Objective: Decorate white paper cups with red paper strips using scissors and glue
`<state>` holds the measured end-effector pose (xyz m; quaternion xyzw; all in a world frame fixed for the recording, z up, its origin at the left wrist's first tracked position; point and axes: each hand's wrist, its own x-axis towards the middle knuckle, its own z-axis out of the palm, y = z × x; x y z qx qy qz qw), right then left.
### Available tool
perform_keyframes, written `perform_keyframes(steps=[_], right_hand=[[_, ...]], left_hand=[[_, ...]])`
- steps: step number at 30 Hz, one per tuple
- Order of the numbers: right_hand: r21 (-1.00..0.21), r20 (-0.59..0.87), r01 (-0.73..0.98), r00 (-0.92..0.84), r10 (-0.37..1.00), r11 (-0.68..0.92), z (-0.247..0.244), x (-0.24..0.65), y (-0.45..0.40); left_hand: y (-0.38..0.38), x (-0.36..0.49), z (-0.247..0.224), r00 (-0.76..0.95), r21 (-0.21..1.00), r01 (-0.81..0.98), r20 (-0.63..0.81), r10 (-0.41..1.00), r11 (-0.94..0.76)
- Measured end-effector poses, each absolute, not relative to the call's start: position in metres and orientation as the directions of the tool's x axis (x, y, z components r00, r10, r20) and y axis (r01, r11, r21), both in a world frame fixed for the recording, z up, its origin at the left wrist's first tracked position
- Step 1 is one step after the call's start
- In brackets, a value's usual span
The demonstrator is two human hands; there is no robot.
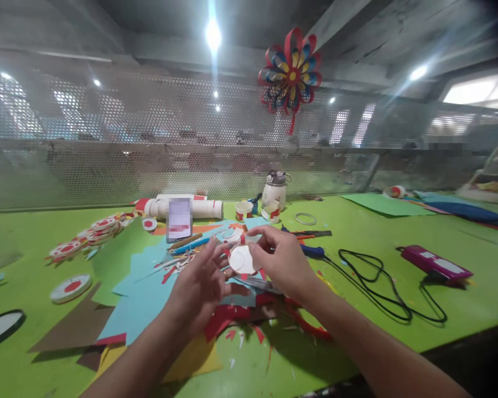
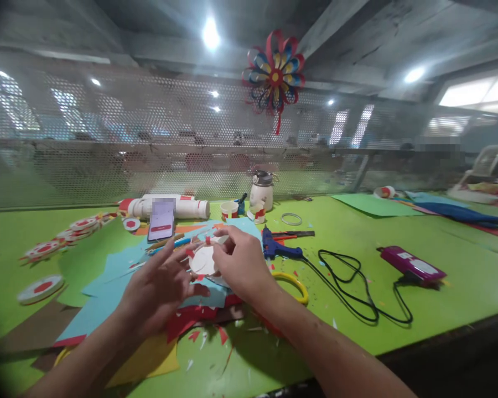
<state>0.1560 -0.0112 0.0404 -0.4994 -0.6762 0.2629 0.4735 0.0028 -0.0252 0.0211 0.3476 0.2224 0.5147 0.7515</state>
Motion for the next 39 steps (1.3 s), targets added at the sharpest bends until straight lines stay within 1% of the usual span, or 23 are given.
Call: perform_keyframes(steps=[3,8,14,16,19,21,24,25,27,29,32,36,39], right_hand=[[-0.818,0.383,0.443,-0.056,0.922,0.367,0.033,0.155,-0.007],[-0.813,0.37,0.445,-0.103,0.923,0.376,0.025,0.152,-0.007],[-0.835,0.306,0.426,-0.166,0.938,0.347,0.027,0.15,-0.011],[-0.859,0.268,0.402,-0.175,0.947,0.317,0.028,0.151,-0.01],[-0.913,0.205,0.316,-0.192,0.96,0.259,0.026,0.152,-0.005],[-0.927,0.198,0.283,-0.188,0.962,0.246,0.024,0.154,-0.002],[-0.924,0.216,0.289,-0.149,0.965,0.251,0.023,0.155,0.002],[-0.931,0.216,0.271,-0.139,0.966,0.247,0.023,0.155,0.002],[-0.964,0.179,0.169,-0.147,0.973,0.203,0.023,0.154,0.001],[-0.992,0.113,0.039,-0.18,0.977,0.121,0.023,0.154,0.0],[-0.996,0.021,-0.093,-0.214,0.976,0.001,0.021,0.153,0.001],[-0.975,-0.033,-0.209,-0.213,0.977,-0.079,0.016,0.15,0.004],[-0.968,-0.049,-0.234,-0.18,0.983,-0.091,0.012,0.147,0.005]], left_hand=[[-0.027,0.006,0.019,0.311,0.812,-0.564,0.041,0.95,0.15],[-0.021,0.008,0.012,0.22,0.893,-0.439,0.001,0.976,0.098],[-0.016,0.005,0.012,0.189,0.971,-0.238,0.044,0.981,0.002],[-0.016,0.003,0.012,0.171,0.985,-0.17,0.065,0.983,-0.035],[-0.015,0.003,0.011,0.145,0.995,-0.084,0.075,0.987,-0.063],[-0.014,0.003,0.01,0.117,0.996,-0.047,0.086,0.989,-0.081],[-0.013,0.005,0.009,0.114,0.994,-0.009,0.108,0.988,-0.108],[-0.013,0.005,0.009,0.119,0.993,0.0,0.114,0.986,-0.114],[-0.014,0.005,0.009,0.119,0.992,0.003,0.124,0.985,-0.125],[-0.016,0.005,0.01,0.112,0.991,-0.008,0.132,0.985,-0.132],[-0.018,0.005,0.011,0.098,0.99,-0.02,0.137,0.986,-0.136],[-0.018,0.006,0.01,0.083,0.991,-0.033,0.131,0.988,-0.129],[-0.015,0.005,0.007,0.085,0.991,-0.061,0.128,0.988,-0.123]])
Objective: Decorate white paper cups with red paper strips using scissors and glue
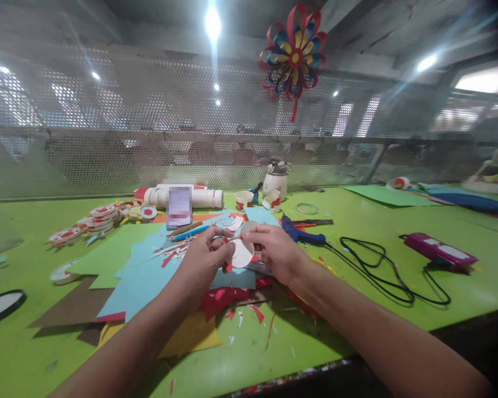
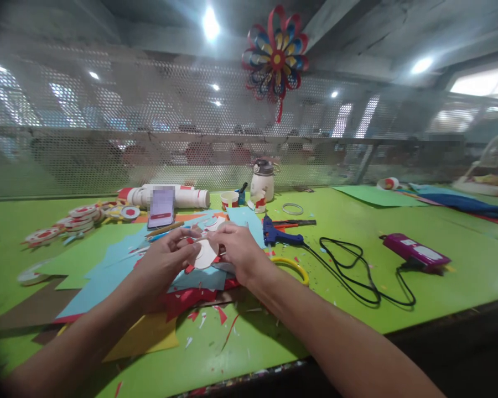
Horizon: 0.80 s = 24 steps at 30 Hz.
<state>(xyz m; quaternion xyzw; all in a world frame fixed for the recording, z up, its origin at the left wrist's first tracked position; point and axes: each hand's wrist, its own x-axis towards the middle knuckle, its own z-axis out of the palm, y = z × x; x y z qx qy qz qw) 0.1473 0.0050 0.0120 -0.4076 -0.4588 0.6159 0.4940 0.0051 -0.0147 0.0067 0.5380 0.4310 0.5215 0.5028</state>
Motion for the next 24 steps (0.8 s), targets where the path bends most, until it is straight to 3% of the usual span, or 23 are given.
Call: perform_keyframes(steps=[24], right_hand=[[-0.997,0.075,-0.01,-0.145,0.987,0.075,0.0145,0.1484,0.0067]], left_hand=[[-0.0061,-0.0004,-0.0003,0.176,0.979,-0.202,0.068,0.982,-0.032]])
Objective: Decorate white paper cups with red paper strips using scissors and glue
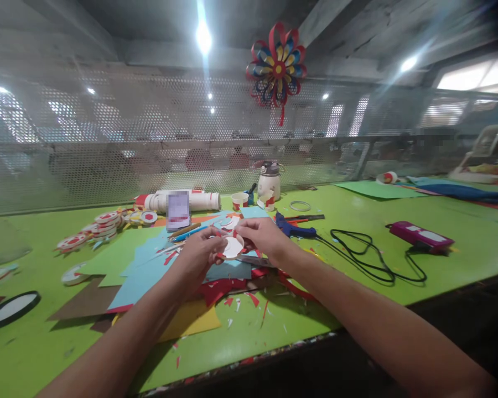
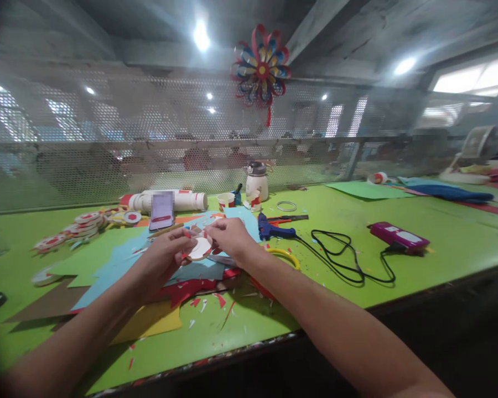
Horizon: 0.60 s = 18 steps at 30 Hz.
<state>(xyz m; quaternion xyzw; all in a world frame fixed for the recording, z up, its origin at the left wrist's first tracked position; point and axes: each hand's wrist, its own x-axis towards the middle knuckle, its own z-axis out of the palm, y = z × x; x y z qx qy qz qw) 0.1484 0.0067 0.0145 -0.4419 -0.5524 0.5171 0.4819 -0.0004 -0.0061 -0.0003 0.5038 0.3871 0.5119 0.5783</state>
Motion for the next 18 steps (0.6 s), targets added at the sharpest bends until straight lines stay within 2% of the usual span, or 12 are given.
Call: perform_keyframes(steps=[18], right_hand=[[-0.997,0.068,0.028,-0.151,0.986,0.073,0.0113,0.1516,0.015]], left_hand=[[-0.0018,0.0008,-0.0073,0.172,0.984,-0.176,0.038,0.984,-0.007]])
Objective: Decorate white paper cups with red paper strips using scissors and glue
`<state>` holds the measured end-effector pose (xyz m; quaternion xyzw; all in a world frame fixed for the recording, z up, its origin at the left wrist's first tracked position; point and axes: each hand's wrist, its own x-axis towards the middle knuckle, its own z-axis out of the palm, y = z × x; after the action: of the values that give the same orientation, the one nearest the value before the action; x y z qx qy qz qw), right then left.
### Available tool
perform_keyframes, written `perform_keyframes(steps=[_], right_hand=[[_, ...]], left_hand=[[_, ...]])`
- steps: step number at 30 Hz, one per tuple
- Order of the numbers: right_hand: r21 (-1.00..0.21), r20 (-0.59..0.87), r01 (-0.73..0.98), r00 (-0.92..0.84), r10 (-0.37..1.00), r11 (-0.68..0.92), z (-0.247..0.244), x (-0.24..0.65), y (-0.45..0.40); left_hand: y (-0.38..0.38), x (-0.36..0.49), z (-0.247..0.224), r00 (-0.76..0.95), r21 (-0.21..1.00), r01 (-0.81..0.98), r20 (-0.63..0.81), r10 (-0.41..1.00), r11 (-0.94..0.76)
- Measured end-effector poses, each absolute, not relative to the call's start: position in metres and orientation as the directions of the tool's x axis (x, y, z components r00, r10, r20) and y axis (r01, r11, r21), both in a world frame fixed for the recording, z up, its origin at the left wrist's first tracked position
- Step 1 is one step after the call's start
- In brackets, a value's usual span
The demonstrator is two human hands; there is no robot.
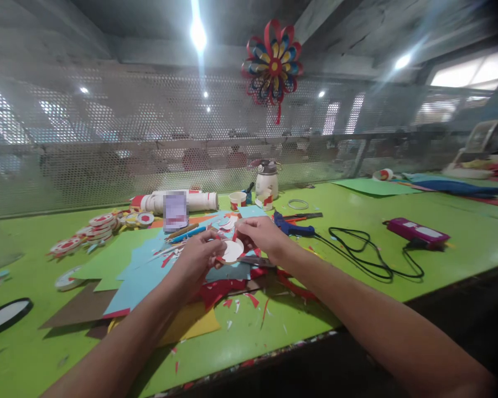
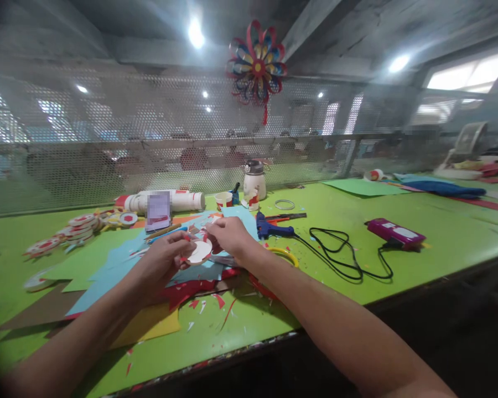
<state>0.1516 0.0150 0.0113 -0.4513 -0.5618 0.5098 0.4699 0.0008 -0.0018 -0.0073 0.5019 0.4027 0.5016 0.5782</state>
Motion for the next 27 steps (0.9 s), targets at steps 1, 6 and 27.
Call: perform_keyframes(steps=[1,6,27], right_hand=[[-0.997,0.069,0.03,-0.153,0.986,0.074,0.011,0.151,0.015],[-0.996,0.074,0.045,-0.149,0.986,0.082,0.008,0.15,0.016],[-0.962,-0.052,-0.249,-0.246,0.968,-0.115,-0.004,0.149,0.02]], left_hand=[[-0.002,0.001,-0.007,0.17,0.985,-0.173,0.038,0.985,-0.008],[-0.005,0.002,-0.005,0.15,0.989,-0.149,0.036,0.988,-0.014],[-0.008,0.004,-0.002,0.129,0.991,-0.132,0.048,0.99,-0.03]])
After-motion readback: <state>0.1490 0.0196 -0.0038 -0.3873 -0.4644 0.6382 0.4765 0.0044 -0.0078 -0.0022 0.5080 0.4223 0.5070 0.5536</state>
